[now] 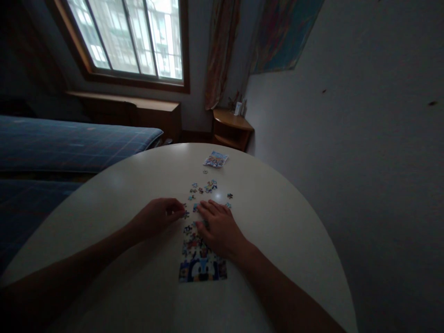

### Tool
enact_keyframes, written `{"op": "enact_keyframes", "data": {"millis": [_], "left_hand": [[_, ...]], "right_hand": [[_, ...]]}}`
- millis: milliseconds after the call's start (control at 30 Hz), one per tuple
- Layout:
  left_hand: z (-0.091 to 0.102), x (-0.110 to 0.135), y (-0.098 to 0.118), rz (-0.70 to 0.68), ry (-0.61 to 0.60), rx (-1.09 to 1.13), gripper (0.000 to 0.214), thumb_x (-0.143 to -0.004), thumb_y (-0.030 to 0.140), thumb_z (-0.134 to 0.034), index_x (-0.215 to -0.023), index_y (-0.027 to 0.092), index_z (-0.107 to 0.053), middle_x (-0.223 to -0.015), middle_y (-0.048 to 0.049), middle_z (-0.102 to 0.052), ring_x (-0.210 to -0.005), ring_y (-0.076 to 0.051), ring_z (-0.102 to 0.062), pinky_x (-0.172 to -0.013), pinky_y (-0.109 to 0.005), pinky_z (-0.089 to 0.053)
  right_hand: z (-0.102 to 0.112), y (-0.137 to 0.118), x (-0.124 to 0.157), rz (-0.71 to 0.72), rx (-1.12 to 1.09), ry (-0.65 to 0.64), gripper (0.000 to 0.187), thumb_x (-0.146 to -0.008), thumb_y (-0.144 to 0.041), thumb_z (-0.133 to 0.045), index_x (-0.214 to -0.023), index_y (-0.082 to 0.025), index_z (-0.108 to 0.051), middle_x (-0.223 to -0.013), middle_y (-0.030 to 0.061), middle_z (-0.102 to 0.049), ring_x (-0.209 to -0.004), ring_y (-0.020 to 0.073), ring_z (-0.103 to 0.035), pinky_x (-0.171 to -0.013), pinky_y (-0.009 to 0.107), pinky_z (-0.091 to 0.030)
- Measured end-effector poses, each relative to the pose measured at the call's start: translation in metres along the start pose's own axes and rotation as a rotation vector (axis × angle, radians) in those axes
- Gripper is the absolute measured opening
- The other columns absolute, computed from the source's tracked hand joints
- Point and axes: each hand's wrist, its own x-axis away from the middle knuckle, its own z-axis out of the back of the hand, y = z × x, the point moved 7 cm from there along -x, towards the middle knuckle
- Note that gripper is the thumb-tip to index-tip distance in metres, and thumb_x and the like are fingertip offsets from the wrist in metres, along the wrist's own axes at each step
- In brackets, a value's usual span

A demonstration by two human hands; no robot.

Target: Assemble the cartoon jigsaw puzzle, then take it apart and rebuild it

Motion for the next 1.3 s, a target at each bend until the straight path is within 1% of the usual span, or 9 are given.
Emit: {"op": "enact_keyframes", "data": {"millis": [133, 333, 700, 800, 900, 967, 1033, 1100, 1300], "left_hand": [[-0.008, 0.0, 0.0, -0.004, -0.006, 0.024, 0.019, -0.085, 0.033, -0.059, -0.09, 0.021, -0.073, -0.081, -0.0016, -0.074, -0.067, -0.016, -0.062, -0.064, -0.027, -0.043], [-0.007, 0.001, 0.002, 0.023, 0.02, -0.005, 0.015, -0.084, 0.029, -0.061, -0.091, 0.023, -0.073, -0.082, -0.001, -0.074, -0.069, -0.017, -0.065, -0.065, -0.027, -0.043], [-0.005, 0.007, 0.014, 0.1, 0.015, -0.145, 0.012, -0.085, 0.027, -0.06, -0.087, 0.023, -0.071, -0.081, -0.0016, -0.072, -0.078, -0.021, -0.067, -0.072, -0.031, -0.047], [-0.006, 0.007, 0.014, -0.012, 0.029, -0.122, 0.011, -0.085, 0.024, -0.061, -0.091, 0.021, -0.07, -0.09, -0.0039, -0.072, -0.087, -0.022, -0.066, -0.08, -0.034, -0.049], [-0.005, 0.008, 0.019, -0.267, 0.036, -0.078, 0.019, -0.083, 0.02, -0.066, -0.102, 0.021, -0.067, -0.111, -0.005, -0.069, -0.105, -0.023, -0.061, -0.096, -0.038, -0.047], [-0.004, 0.009, 0.019, -0.38, 0.029, -0.07, 0.03, -0.082, 0.019, -0.068, -0.111, 0.022, -0.064, -0.119, -0.0044, -0.067, -0.113, -0.023, -0.057, -0.101, -0.039, -0.045], [-0.003, 0.009, 0.017, -0.436, 0.009, -0.07, 0.036, -0.082, 0.02, -0.069, -0.118, 0.023, -0.062, -0.123, -0.0038, -0.066, -0.116, -0.022, -0.055, -0.103, -0.038, -0.044], [-0.003, 0.008, 0.017, -0.468, -0.017, -0.076, 0.035, -0.084, 0.021, -0.069, -0.119, 0.024, -0.062, -0.123, -0.003, -0.067, -0.116, -0.021, -0.056, -0.104, -0.037, -0.044], [-0.003, 0.005, 0.021, -0.506, -0.037, -0.161, 0.017, -0.091, 0.023, -0.065, -0.106, 0.027, -0.071, -0.122, 0.0006, -0.069, -0.108, -0.02, -0.06, -0.098, -0.038, -0.046]], "right_hand": [[-0.002, -0.002, -0.001, 0.01, 0.011, -0.054, 0.051, -0.096, -0.038, -0.049, -0.143, -0.019, -0.049, -0.151, 0.0062, -0.047, -0.141, 0.0246, -0.037, -0.117, 0.046, -0.026], [-0.002, -0.006, -0.001, 0.041, -0.023, -0.083, 0.06, -0.092, -0.042, -0.051, -0.146, -0.017, -0.046, -0.153, 0.0068, -0.044, -0.141, 0.0267, -0.035, -0.116, 0.046, -0.027], [-0.002, -0.01, 0.0, 0.079, -0.058, -0.083, 0.059, -0.092, -0.043, -0.052, -0.145, -0.017, -0.047, -0.153, 0.0062, -0.044, -0.141, 0.0256, -0.035, -0.116, 0.044, -0.027], [0.0, -0.011, 0.002, 0.092, -0.076, -0.069, 0.057, -0.091, -0.04, -0.053, -0.144, -0.021, -0.047, -0.153, 0.0052, -0.043, -0.142, 0.0257, -0.034, -0.116, 0.046, -0.027], [0.002, -0.011, 0.003, 0.103, -0.102, -0.043, 0.054, -0.09, -0.039, -0.055, -0.141, -0.022, -0.049, -0.152, 0.0058, -0.045, -0.142, 0.0264, -0.034, -0.115, 0.048, -0.027], [0.005, -0.011, 0.003, 0.11, -0.117, -0.011, 0.05, -0.089, -0.037, -0.056, -0.136, -0.021, -0.053, -0.148, 0.0069, -0.05, -0.14, 0.0261, -0.036, -0.115, 0.048, -0.027], [0.007, -0.01, 0.003, 0.121, -0.127, 0.026, 0.043, -0.088, -0.034, -0.058, -0.129, -0.021, -0.058, -0.143, 0.0073, -0.055, -0.138, 0.0251, -0.04, -0.115, 0.047, -0.028], [0.009, -0.01, 0.003, 0.13, -0.128, 0.052, 0.036, -0.088, -0.031, -0.059, -0.122, -0.021, -0.062, -0.139, 0.0068, -0.059, -0.136, 0.0241, -0.042, -0.114, 0.046, -0.029], [0.009, -0.013, 0.004, 0.138, -0.106, 0.068, 0.034, -0.087, -0.03, -0.061, -0.119, -0.021, -0.066, -0.133, 0.006, -0.063, -0.133, 0.0248, -0.045, -0.113, 0.046, -0.031]]}}
